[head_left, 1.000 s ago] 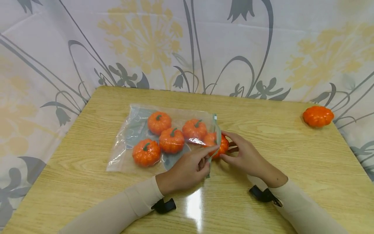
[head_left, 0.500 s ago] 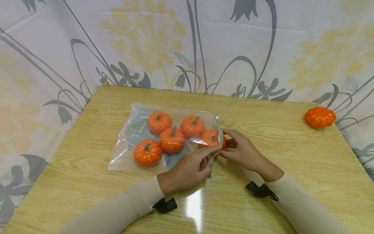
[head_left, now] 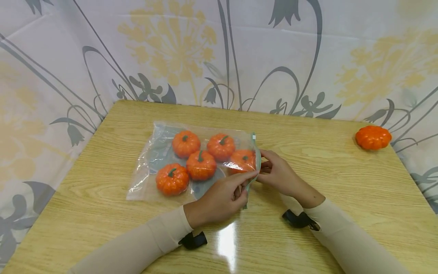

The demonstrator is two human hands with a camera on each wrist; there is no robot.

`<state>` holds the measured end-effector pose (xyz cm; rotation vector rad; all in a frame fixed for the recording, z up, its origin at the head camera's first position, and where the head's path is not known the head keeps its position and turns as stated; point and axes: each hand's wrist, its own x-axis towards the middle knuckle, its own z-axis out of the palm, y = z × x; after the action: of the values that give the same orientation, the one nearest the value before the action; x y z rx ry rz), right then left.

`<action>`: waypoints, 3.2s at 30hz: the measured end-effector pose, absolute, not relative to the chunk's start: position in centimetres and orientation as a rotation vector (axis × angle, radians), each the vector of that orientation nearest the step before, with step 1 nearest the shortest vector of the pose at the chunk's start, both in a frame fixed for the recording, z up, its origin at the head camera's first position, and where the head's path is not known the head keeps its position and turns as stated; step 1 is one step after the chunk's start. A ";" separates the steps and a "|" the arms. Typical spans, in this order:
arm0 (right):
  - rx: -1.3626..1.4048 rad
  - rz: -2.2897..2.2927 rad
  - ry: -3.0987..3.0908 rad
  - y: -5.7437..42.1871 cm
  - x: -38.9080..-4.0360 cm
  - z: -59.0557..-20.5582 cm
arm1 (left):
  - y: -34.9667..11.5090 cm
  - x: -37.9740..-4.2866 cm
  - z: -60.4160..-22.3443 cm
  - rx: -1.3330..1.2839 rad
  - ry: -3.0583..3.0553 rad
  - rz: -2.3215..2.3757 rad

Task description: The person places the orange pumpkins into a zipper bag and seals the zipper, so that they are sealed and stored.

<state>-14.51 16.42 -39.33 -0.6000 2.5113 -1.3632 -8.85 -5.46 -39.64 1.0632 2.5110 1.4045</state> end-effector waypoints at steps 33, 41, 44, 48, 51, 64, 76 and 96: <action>-0.567 -1.459 2.423 15.7 -14.7 -40.1 | -5.4 -9.0 -39.9 1.085 2.527 1.364; -0.516 -1.452 2.381 15.7 -14.8 -39.9 | -5.4 -9.0 -39.9 1.065 2.516 1.359; -0.543 -1.419 2.412 15.8 -14.9 -40.1 | -5.4 -9.0 -39.8 1.046 2.507 1.355; -0.581 -1.384 2.439 15.9 -14.9 -40.3 | -5.3 -8.9 -39.8 1.029 2.504 1.345; -0.595 -1.390 2.417 16.0 -15.0 -40.3 | -5.3 -8.9 -39.7 1.026 2.505 1.345; -0.555 -1.337 2.524 17.3 -15.4 -39.3 | -5.4 -8.9 -39.6 1.019 2.497 1.349; -0.543 -1.097 2.872 20.2 -17.4 -37.0 | -5.5 -8.9 -39.4 1.001 2.480 1.335; -0.238 -0.564 3.237 30.3 -21.4 -35.4 | -5.5 -9.2 -39.4 0.999 2.485 1.311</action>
<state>-21.36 30.29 -35.41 -0.2378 3.2368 -0.5645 -9.23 -5.51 -39.45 0.9989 2.4847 1.3114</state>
